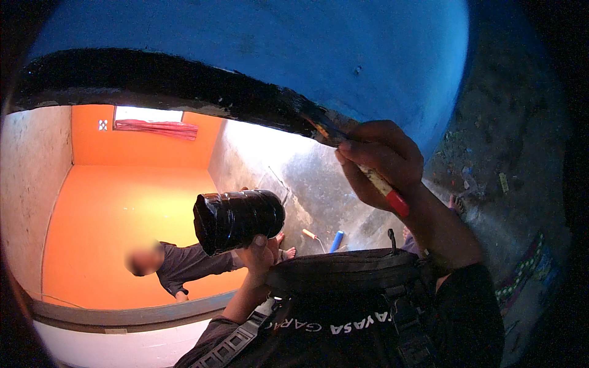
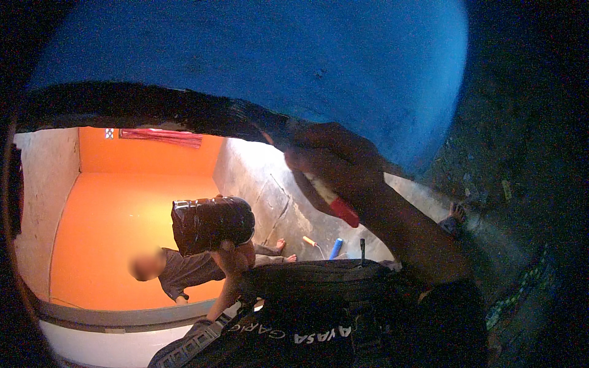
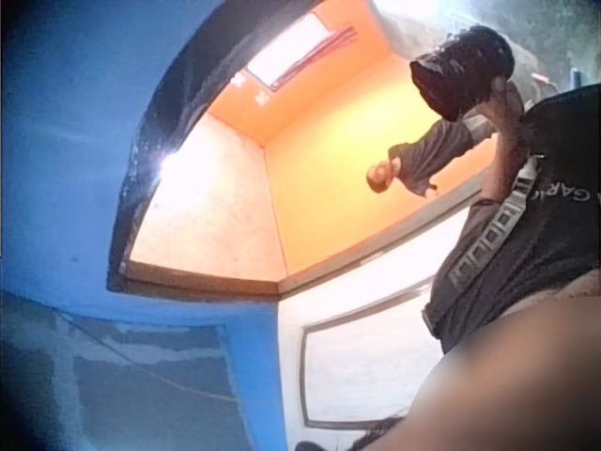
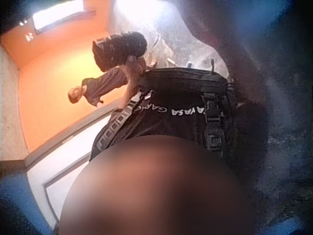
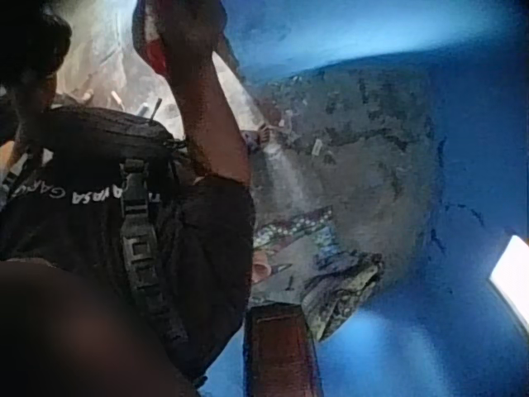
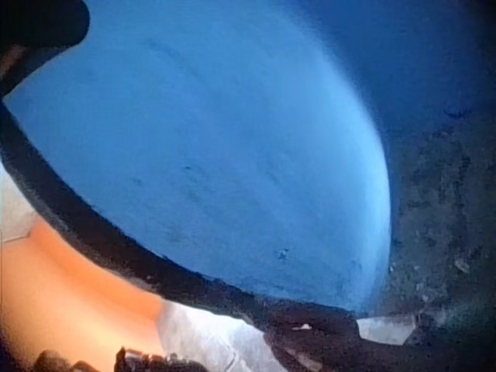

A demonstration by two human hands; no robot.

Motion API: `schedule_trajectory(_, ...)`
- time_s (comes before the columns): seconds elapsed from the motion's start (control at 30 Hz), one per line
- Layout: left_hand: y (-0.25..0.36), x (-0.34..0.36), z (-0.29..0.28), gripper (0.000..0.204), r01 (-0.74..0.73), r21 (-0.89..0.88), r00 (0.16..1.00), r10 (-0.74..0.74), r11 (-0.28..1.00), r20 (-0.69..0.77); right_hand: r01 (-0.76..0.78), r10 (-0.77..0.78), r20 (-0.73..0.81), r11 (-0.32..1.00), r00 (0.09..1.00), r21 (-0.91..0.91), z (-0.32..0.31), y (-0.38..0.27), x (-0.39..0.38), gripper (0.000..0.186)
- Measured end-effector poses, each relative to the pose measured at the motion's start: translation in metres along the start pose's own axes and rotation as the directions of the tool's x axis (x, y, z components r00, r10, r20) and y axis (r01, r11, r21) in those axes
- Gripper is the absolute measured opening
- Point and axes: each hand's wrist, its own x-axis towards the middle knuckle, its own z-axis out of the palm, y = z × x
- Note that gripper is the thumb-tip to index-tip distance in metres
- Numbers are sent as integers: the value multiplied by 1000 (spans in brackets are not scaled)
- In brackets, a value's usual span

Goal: The person paints a wooden door frame with black paint using a brush. They repeatedly dip the brush into a small container held in the other hand and apply paint to the vertical and horizontal sections of the frame.

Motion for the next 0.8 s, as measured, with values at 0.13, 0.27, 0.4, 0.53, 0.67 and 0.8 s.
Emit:
schedule_trajectory(0.13, -2, -5, -6, 77, 27, 14, 999, -27, 1000, -19, -16, 17, 30, 999, 999, -37, -17, -3, -11, 37)
schedule_trajectory(0.27, -1, -4, -2, 79, 14, 32, 1000, -14, 999, 3, -26, 27, 51, 999, 998, -24, -23, -13, -10, 36)
schedule_trajectory(0.4, 1, 5, 10, 78, -9, 21, 999, 9, 1000, 33, -10, 10, 35, 1000, 999, 9, -12, -22, 6, 36)
schedule_trajectory(0.53, -1, 2, 4, 78, -7, 25, 1000, 7, 1000, 13, 11, -11, 22, 1000, 1000, 0, 1, -10, 8, 36)
schedule_trajectory(0.67, 0, -2, 0, 79, 30, 30, 999, -31, 999, 22, 4, -3, 31, 999, 1000, -46, -11, -7, -5, 36)
schedule_trajectory(0.8, -6, -4, -15, 78, 12, 49, 999, -13, 999, 34, -18, 22, 45, 997, 999, -71, -26, -10, -9, 36)
